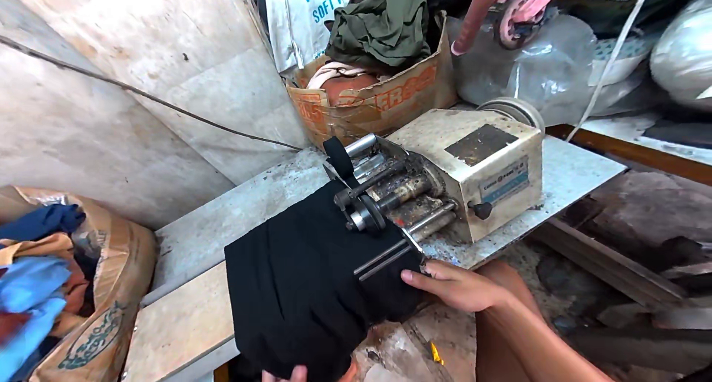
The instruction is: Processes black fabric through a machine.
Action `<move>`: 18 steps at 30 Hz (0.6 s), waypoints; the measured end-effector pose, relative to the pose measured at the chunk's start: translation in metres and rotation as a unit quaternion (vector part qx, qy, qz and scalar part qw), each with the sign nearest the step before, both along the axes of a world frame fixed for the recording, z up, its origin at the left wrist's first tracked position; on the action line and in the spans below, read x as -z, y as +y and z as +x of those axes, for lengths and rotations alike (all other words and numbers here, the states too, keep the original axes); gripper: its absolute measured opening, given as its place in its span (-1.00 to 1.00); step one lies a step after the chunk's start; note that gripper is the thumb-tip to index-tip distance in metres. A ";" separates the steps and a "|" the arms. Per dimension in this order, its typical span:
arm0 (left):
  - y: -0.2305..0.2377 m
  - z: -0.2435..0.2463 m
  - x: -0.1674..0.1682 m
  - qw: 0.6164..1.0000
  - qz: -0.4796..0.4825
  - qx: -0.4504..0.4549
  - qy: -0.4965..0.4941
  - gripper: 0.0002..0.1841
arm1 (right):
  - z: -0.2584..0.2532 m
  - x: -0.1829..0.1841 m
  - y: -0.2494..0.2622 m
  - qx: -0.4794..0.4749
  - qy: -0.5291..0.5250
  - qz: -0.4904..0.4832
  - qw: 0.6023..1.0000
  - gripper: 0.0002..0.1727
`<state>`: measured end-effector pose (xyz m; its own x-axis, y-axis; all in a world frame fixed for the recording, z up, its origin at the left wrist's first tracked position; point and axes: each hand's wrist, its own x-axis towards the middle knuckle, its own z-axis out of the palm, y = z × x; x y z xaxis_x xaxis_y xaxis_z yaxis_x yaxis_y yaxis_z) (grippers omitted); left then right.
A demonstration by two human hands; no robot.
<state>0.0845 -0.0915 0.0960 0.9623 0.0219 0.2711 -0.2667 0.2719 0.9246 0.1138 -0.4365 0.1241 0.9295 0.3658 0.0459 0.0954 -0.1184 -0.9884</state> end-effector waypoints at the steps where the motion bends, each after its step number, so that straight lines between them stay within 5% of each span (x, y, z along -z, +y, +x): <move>1: -0.003 0.000 -0.001 0.999 0.042 -0.020 0.013 -0.53 | 0.001 0.000 0.000 -0.001 0.005 0.000 1.000 -0.52; 3: -0.006 -0.003 -0.004 0.996 0.089 -0.008 0.019 -0.54 | 0.001 0.001 0.000 -0.003 0.009 0.001 1.000 -0.51; 6: 0.005 0.004 -0.004 0.998 -0.023 0.060 -0.028 -0.58 | 0.001 0.002 0.000 -0.006 0.004 0.009 1.000 -0.51; 11: -0.005 0.003 -0.007 0.997 0.079 -0.014 0.017 -0.59 | 0.002 0.001 0.000 -0.006 0.005 0.007 1.000 -0.51; 15: 0.005 0.009 -0.005 0.998 -0.044 0.030 -0.025 -0.56 | 0.001 0.002 0.000 -0.006 0.004 0.002 1.000 -0.50; 18: -0.003 0.009 -0.009 0.999 0.034 -0.011 0.006 -0.59 | 0.002 0.001 0.000 -0.008 0.002 -0.007 1.000 -0.48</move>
